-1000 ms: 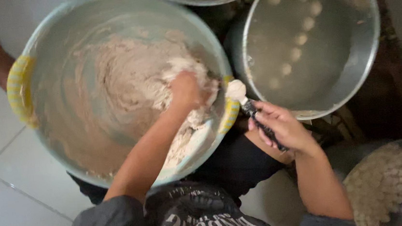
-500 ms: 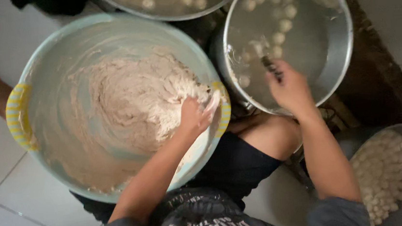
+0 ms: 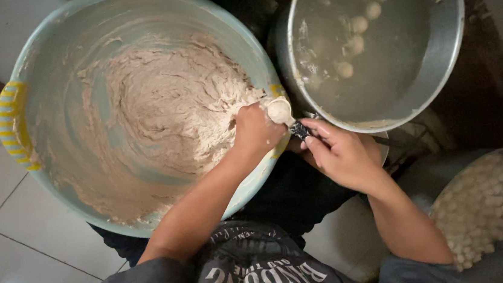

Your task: The person sits on the floor with a large basin of thick dough batter on their lap. They scoop batter with a small scoop, shape it into a ball by hand, and drop the ball into a water-filled basin, repeating while finished balls accumulate in a nearby basin.

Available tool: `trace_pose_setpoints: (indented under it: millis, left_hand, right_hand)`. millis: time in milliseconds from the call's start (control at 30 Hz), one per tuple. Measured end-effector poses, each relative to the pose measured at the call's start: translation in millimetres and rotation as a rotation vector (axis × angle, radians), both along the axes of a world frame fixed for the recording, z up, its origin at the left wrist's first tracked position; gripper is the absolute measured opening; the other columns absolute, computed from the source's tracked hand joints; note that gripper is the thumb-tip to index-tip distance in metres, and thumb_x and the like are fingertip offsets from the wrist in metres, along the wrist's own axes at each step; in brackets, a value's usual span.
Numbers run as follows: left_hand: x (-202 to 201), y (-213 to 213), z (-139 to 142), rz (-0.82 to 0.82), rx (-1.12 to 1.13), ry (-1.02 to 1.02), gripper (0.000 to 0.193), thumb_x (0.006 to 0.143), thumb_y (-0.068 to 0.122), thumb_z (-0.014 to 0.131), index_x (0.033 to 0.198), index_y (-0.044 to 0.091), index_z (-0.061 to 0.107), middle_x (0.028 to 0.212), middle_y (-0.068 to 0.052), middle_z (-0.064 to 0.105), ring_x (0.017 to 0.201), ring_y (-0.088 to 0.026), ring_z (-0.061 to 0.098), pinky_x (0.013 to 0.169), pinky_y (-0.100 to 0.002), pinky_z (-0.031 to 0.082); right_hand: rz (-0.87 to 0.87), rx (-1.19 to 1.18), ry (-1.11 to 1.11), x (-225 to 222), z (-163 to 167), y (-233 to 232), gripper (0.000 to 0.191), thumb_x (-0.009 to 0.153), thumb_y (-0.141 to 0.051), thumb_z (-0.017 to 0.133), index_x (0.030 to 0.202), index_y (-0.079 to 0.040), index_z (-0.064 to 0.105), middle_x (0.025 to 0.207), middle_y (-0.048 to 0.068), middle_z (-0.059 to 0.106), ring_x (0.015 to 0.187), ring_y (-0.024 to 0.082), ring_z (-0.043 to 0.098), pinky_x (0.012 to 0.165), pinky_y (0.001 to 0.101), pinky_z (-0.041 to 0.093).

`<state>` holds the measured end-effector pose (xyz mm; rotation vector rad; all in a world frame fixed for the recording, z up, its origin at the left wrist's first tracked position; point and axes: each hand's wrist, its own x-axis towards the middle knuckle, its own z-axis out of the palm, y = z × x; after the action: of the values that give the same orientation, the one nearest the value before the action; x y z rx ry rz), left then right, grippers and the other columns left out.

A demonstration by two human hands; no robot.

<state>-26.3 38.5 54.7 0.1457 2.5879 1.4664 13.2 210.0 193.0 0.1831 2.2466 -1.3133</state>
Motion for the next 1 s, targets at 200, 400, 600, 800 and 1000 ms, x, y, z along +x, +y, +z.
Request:
trace_pose_setpoints:
  millis: [200, 400, 600, 800, 1000]
  left_hand:
    - [4, -8, -45, 0.134, -0.259, 0.189, 0.032, 0.068, 0.036, 0.081, 0.070, 0.005, 0.073, 0.064, -0.022, 0.065, 0.060, -0.044, 0.062, 0.057, -0.052, 0.051]
    - [13, -17, -69, 0.117, -0.119, 0.206, 0.025, 0.084, 0.032, 0.075, 0.082, 0.007, 0.072, 0.077, -0.019, 0.068, 0.070, -0.043, 0.065, 0.066, -0.050, 0.054]
    - [15, -8, -45, 0.154, 0.147, 0.171, 0.017, 0.083, 0.023, 0.075, 0.085, 0.008, 0.071, 0.075, -0.016, 0.068, 0.069, -0.040, 0.066, 0.062, -0.047, 0.054]
    - [10, -4, -15, 0.017, 0.177, 0.229, 0.014, 0.077, 0.020, 0.078, 0.081, 0.009, 0.070, 0.073, -0.013, 0.069, 0.066, -0.037, 0.068, 0.062, -0.045, 0.055]
    - [11, 2, -32, -0.012, 0.004, 0.065, 0.021, 0.067, 0.017, 0.078, 0.081, 0.005, 0.070, 0.078, -0.019, 0.069, 0.075, -0.043, 0.067, 0.070, -0.049, 0.055]
  right_hand:
    - [-0.201, -0.165, -0.197, -15, -1, 30, 0.045, 0.098, -0.012, 0.057, 0.142, -0.007, 0.055, 0.091, -0.004, 0.069, 0.060, 0.004, 0.053, 0.050, 0.0238, 0.043]
    - [0.070, 0.376, 0.312, -36, -9, 59, 0.042, 0.099, -0.012, 0.069, 0.139, -0.003, 0.065, 0.107, 0.006, 0.074, 0.080, 0.006, 0.063, 0.068, 0.0232, 0.051]
    - [-0.294, 0.207, -0.004, -28, -5, 55, 0.046, 0.101, -0.017, 0.062, 0.147, -0.012, 0.059, 0.105, 0.010, 0.076, 0.068, 0.014, 0.061, 0.063, 0.0319, 0.051]
    - [0.311, 0.501, 0.569, 10, 2, 13, 0.041, 0.101, -0.020, 0.066, 0.141, -0.012, 0.064, 0.115, 0.012, 0.075, 0.092, 0.020, 0.074, 0.075, 0.0283, 0.054]
    - [-0.150, -0.207, -0.331, 1, -22, 7, 0.045, 0.099, -0.018, 0.056, 0.143, -0.010, 0.056, 0.090, 0.001, 0.069, 0.056, 0.008, 0.052, 0.047, 0.0237, 0.043]
